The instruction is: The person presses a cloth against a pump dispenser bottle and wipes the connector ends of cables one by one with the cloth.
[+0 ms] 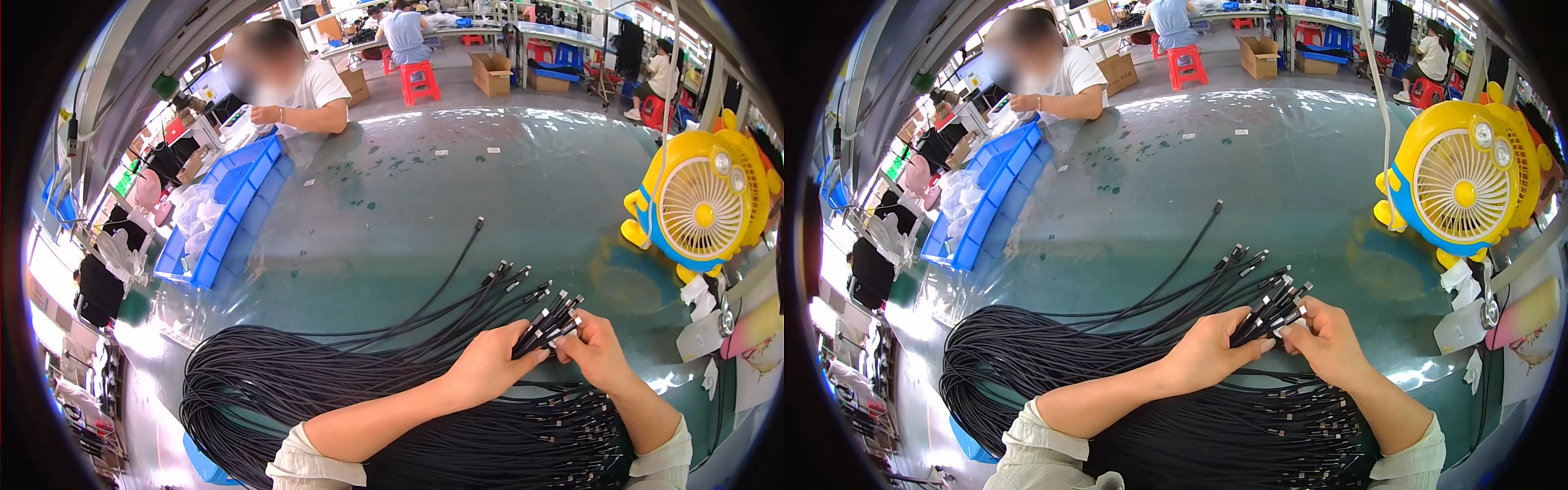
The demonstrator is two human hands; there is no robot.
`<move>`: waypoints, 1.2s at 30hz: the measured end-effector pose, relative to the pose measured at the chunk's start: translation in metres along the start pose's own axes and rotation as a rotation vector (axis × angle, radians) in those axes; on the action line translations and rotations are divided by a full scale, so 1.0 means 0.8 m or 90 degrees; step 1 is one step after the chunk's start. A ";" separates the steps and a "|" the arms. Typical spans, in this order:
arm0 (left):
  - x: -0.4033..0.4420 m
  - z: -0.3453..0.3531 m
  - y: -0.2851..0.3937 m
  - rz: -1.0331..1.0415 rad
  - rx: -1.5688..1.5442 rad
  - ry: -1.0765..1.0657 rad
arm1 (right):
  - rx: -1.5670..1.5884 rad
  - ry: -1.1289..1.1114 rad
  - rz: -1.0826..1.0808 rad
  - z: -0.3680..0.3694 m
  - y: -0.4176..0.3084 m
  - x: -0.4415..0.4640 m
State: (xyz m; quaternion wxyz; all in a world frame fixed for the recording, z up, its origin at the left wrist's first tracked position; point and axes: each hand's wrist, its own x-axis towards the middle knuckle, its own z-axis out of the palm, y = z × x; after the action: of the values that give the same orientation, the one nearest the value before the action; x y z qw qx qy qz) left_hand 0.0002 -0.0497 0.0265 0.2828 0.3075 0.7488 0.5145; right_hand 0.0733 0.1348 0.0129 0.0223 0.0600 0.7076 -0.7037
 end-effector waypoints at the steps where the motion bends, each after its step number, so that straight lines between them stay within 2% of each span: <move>1: 0.001 0.001 -0.003 0.029 -0.006 0.017 | -0.017 -0.001 -0.007 -0.003 0.001 0.000; 2: 0.003 0.003 -0.007 0.057 -0.013 0.031 | -0.033 0.000 -0.012 -0.005 0.003 0.000; 4: 0.008 -0.001 -0.016 0.068 0.015 0.091 | -0.189 0.048 -0.080 -0.006 -0.001 0.007; 5: 0.016 -0.001 -0.028 0.101 -0.031 0.120 | -0.269 0.080 -0.094 -0.008 0.001 0.003; 7: 0.021 -0.012 -0.025 -0.043 -0.046 0.108 | -0.370 0.134 -0.111 -0.011 0.008 0.006; 10: 0.024 -0.015 -0.028 -0.051 -0.166 0.093 | -0.475 0.191 -0.235 -0.017 0.017 0.014; 11: 0.025 -0.013 -0.028 -0.053 -0.177 0.090 | -0.486 0.149 -0.196 -0.019 0.016 0.013; 14: 0.024 -0.012 -0.029 -0.056 -0.185 0.094 | -0.497 0.108 -0.367 -0.015 0.035 0.020; 15: 0.023 -0.012 -0.030 -0.055 -0.175 0.096 | -0.544 0.058 -0.386 -0.016 0.032 0.021; 18: 0.027 -0.011 -0.035 -0.037 -0.150 0.093 | -0.586 0.044 -0.414 -0.015 0.031 0.021; 21: 0.028 -0.009 -0.036 0.002 -0.130 0.102 | -0.611 0.025 -0.406 -0.015 0.029 0.021; 26: 0.027 -0.011 -0.037 -0.007 -0.088 0.070 | -0.572 -0.038 -0.377 0.002 0.020 0.008; 27: 0.027 -0.013 -0.036 -0.040 -0.094 0.045 | -0.545 -0.087 -0.354 0.007 0.017 0.002; 29: 0.026 -0.011 -0.037 -0.023 -0.058 0.049 | -0.498 -0.178 -0.334 0.014 0.017 -0.005; 32: 0.024 -0.012 -0.028 -0.043 -0.017 0.034 | -0.443 -0.262 -0.203 0.020 0.006 -0.016; 33: 0.023 -0.013 -0.025 -0.058 -0.004 0.027 | -0.444 -0.267 -0.201 0.019 0.008 -0.017; 36: 0.023 -0.004 -0.034 0.022 -0.021 0.064 | -0.426 -0.330 -0.110 0.021 0.001 -0.021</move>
State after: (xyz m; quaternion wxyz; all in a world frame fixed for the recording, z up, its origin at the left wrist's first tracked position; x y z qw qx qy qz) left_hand -0.0186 -0.0455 -0.0006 0.2405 0.2894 0.7483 0.5463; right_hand 0.0888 0.1170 0.0142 0.1588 -0.1886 0.8700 -0.4269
